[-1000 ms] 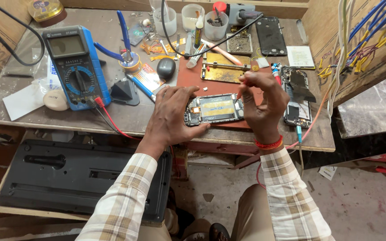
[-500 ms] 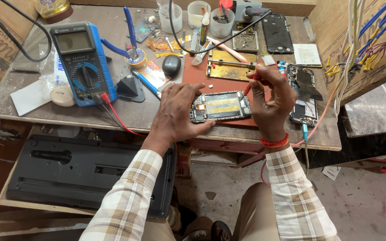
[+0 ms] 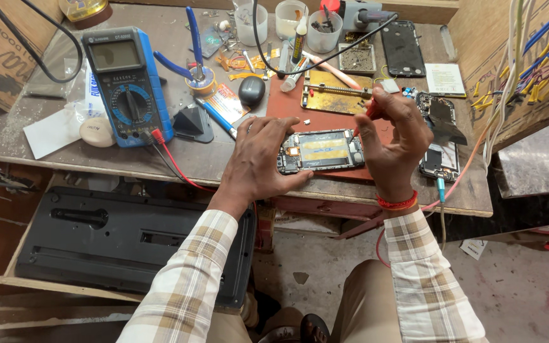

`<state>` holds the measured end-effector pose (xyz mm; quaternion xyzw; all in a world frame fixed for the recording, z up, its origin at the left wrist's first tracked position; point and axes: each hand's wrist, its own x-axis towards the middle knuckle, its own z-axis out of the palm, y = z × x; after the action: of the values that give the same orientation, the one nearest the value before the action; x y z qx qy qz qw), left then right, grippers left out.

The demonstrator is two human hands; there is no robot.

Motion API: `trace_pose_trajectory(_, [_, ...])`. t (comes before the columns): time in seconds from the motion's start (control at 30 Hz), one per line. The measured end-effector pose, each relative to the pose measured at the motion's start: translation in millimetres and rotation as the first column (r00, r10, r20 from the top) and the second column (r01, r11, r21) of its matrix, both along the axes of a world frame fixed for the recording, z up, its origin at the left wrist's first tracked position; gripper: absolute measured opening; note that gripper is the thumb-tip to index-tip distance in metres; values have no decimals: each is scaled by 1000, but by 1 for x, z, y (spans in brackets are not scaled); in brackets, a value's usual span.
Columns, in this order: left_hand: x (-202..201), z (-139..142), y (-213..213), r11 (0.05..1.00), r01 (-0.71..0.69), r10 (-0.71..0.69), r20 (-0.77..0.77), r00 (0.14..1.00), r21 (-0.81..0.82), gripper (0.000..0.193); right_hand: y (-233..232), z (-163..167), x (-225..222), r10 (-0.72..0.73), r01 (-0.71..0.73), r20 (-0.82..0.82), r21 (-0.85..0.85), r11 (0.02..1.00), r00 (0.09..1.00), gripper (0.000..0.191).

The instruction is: The person picks up a disassembled smartphone and places it on a red mat. They then use a multimeter probe to test various points on the phone's motherboard and battery connector while holding the device steady with the other hand.

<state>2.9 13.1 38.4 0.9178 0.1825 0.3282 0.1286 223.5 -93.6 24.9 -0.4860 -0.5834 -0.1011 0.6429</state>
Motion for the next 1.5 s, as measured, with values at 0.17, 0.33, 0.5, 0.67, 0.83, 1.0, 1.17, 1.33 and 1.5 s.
trace_pose_trajectory(0.17, [0, -1, 0, 1000, 3, -3, 0, 1000, 1, 87, 1, -2, 0, -50, 51, 18, 0, 999, 999, 43])
trace_pose_trajectory(0.33, [-1, -1, 0, 1000, 5, -5, -4, 1000, 2, 87, 0, -6, -2, 57, -59, -91, -27, 998, 994, 38])
trace_pose_trajectory(0.5, [-1, -1, -1, 1000, -1, 1, -15, 1000, -15, 87, 0, -4, -1, -13, 13, 30, 7, 1000, 999, 36])
trace_pose_trajectory(0.67, [-1, -1, -1, 1000, 1, -1, -1, 1000, 1, 87, 2, -2, -2, -26, 26, -13, 18, 999, 1000, 33])
trace_pose_trajectory(0.83, [0, -1, 0, 1000, 9, -9, 5, 1000, 0, 88, 0, -1, -3, 23, -25, -79, -14, 1000, 997, 33])
trace_pose_trajectory(1.0, [0, -1, 0, 1000, 7, -7, -2, 1000, -9, 87, -2, 3, -3, -44, 44, 24, 1, 999, 999, 41])
trace_pose_trajectory(1.17, [-1, -1, -1, 1000, 5, -5, -15, 1000, -14, 87, -2, 1, -5, 19, -22, -97, -29, 999, 995, 36])
trace_pose_trajectory(1.33, [0, -1, 0, 1000, 5, -5, -2, 1000, -1, 87, -1, 0, -2, -50, 51, 32, -12, 999, 998, 41])
trace_pose_trajectory(1.5, [0, -2, 0, 1000, 3, -3, -13, 1000, -12, 87, -1, -2, -3, 43, -46, -111, -28, 999, 993, 36])
